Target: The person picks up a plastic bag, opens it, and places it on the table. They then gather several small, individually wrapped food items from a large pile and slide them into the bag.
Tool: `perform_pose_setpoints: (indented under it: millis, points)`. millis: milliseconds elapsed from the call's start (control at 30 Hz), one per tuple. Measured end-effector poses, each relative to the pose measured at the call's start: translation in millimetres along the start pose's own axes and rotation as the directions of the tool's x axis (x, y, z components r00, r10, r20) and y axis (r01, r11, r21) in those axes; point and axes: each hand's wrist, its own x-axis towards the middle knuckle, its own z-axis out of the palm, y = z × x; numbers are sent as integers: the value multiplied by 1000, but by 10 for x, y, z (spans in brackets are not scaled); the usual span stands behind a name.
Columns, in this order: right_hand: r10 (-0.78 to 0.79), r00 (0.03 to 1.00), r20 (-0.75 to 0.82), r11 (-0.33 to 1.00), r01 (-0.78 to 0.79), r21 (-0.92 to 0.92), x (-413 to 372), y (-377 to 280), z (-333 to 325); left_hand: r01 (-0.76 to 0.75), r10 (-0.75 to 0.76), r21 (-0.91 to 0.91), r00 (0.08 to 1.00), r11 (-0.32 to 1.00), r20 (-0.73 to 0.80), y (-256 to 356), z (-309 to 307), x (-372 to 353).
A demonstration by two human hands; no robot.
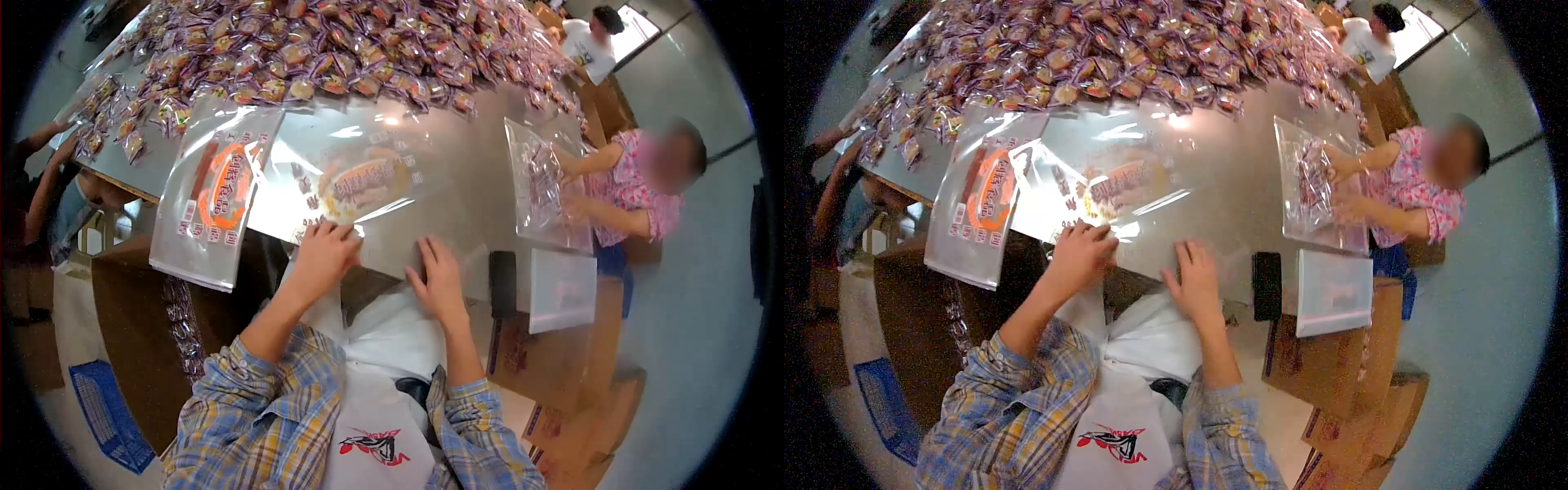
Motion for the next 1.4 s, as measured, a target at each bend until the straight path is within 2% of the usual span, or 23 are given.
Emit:
perform_pose_setpoints:
  millis: [33, 67, 100, 167, 200, 267, 300, 333, 433, 500, 533, 633, 767, 800, 867, 900, 967, 1033, 1100, 1233, 1300, 1367, 1400]
  points:
    - [29, 999, -37, 999, -30, -14, -102, 30, 85, -32, 32, 3, 999, 999, 3, -62, 12, 15]
    - [70, 997, 11, 997, -70, 16, -192, 87, 126, -27, 27, -16, 1000, 999, 6, -140, 29, 62]
    - [84, 996, -39, 996, -84, 5, -237, 64, 128, -45, 53, 88, 995, 995, -88, -184, -25, 103]
    - [107, 985, -138, 994, -111, -20, -319, 2, 140, 4, -5, -7, 972, 1000, -233, -204, -52, 190]
    - [115, 977, -182, 992, -122, -27, -349, -34, 138, 85, -98, -201, 994, 976, -57, -174, -61, 228]
    - [128, 961, -247, 990, -139, -28, -386, -116, 167, 20, -19, -35, 1000, 999, 18, 100, -4, 217]
    - [133, 968, -214, 990, -139, -14, -447, -139, 173, -8, 5, 44, 997, 999, 73, 246, 31, 140]
    - [131, 974, -186, 991, -133, 3, -425, -119, 167, -34, 4, 141, 977, 989, 212, 282, 28, 126]
    - [150, 973, -177, 988, -143, 53, -303, -114, 155, -154, 142, 118, 985, 981, 101, -112, 332, 136]
    - [118, 976, -185, 993, -116, 26, -372, -178, 169, -127, 126, -1, 984, 992, 127, -208, 241, 145]
    - [70, 977, -203, 997, -74, -12, -341, -186, 174, -132, 133, -44, 991, 990, 30, -255, 271, 129]
    - [11, 982, -186, 996, -26, -79, -221, -315, 172, -78, 80, -18, 980, 997, 183, -259, -19, 162]
    - [20, 971, -238, 1000, -13, 28, -107, -389, 194, -29, 52, -179, 991, 983, 127, -510, -108, 152]
    - [-4, 975, -223, 1000, 9, 23, -134, -343, 231, -77, 74, -213, 997, 974, -21, -553, -146, 157]
    - [-53, 978, -203, 998, 56, 9, -168, -239, 322, -36, 13, -402, 998, 915, -60, -652, -233, 191]
    - [-80, 975, -206, 996, 69, -60, -161, -248, 321, -23, -17, -490, 997, 871, -76, -675, -293, 213]
    - [-126, 972, -200, 977, 87, -193, -209, -290, 307, 197, -222, -511, 975, 836, 13, -612, -507, 258]
    - [-102, 990, -93, 978, 83, -193, -282, -271, 308, 253, -330, -510, 942, 822, -65, -597, -676, 295]
    - [-80, 996, -31, 982, 73, -175, -318, -265, 279, 147, -329, -512, 901, 846, -284, -780, -697, 346]
    - [18, 998, 66, 998, -14, -58, -355, -316, 36, 158, -413, -537, 820, 828, -396, -861, -1046, 402]
    - [72, 988, 134, 997, -68, -32, -300, -492, -124, 32, -328, -539, 824, 842, -462, -772, -1035, 374]
    - [99, 981, 166, 993, -86, -80, -114, -723, -256, 41, -187, -355, 903, 934, -387, -572, -1078, 306]
    - [11, 988, 155, 997, 2, -81, -20, -762, -249, -24, -87, -268, 916, 963, -391, -478, -1077, 266]
